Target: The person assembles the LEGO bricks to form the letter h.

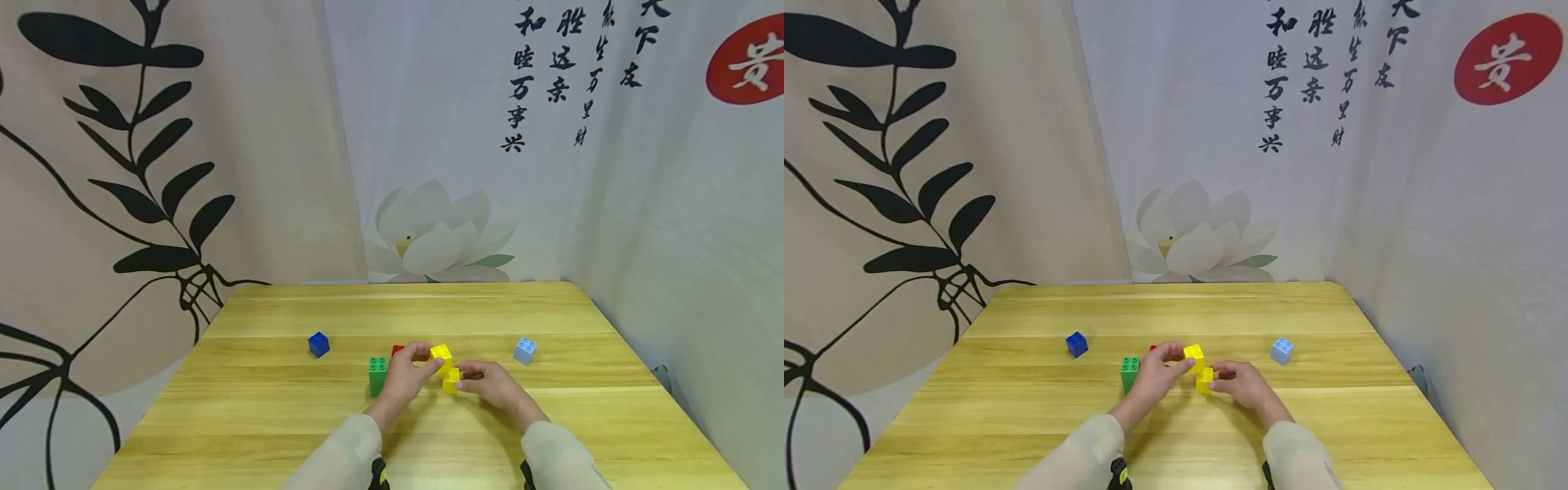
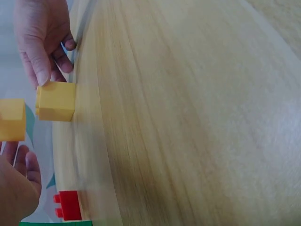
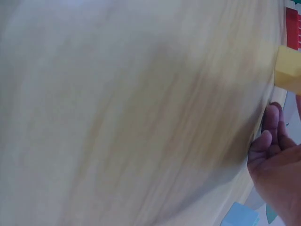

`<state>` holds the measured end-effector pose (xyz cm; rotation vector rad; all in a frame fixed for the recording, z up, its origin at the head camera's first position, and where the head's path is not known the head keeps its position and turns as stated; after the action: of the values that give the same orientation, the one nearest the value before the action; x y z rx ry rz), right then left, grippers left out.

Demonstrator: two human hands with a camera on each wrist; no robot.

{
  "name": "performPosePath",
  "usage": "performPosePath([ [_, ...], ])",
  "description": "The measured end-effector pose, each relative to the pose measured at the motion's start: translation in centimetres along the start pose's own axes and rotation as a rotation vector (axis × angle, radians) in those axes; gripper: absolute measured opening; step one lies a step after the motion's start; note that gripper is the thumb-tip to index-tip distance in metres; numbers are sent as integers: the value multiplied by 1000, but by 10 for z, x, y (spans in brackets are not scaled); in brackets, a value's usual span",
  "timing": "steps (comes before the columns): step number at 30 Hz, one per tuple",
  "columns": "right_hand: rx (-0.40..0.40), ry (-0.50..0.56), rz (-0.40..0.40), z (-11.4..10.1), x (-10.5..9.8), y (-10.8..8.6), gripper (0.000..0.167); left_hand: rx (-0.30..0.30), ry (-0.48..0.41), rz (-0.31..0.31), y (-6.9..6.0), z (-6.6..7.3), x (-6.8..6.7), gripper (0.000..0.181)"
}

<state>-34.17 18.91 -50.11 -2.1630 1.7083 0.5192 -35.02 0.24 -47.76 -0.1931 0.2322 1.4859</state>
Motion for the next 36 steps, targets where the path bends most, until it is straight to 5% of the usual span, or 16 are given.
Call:
performPosePath([
  [6, -31, -14, -66, -2, 3, 1, 45, 16, 12, -40, 0, 0, 1, 30],
  [16, -55, -31, -62, -6, 11, 2, 49, 49, 9, -92, 0, -4, -2, 30],
  [36, -72, 2, -62, -3, 13, 4, 40, 7, 18, -140, 0, -8, 7, 28],
])
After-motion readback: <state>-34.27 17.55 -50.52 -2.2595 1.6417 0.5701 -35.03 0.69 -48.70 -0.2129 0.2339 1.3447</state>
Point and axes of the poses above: each hand's wrist, its own y-axis towards the middle knuckle, its own x-axis out of the palm, z = x × y, the point moved 7 cm from there along y, towards the middle knuckle, and after that the axes turned 5 degrees about -x, right-handed, at the moved point
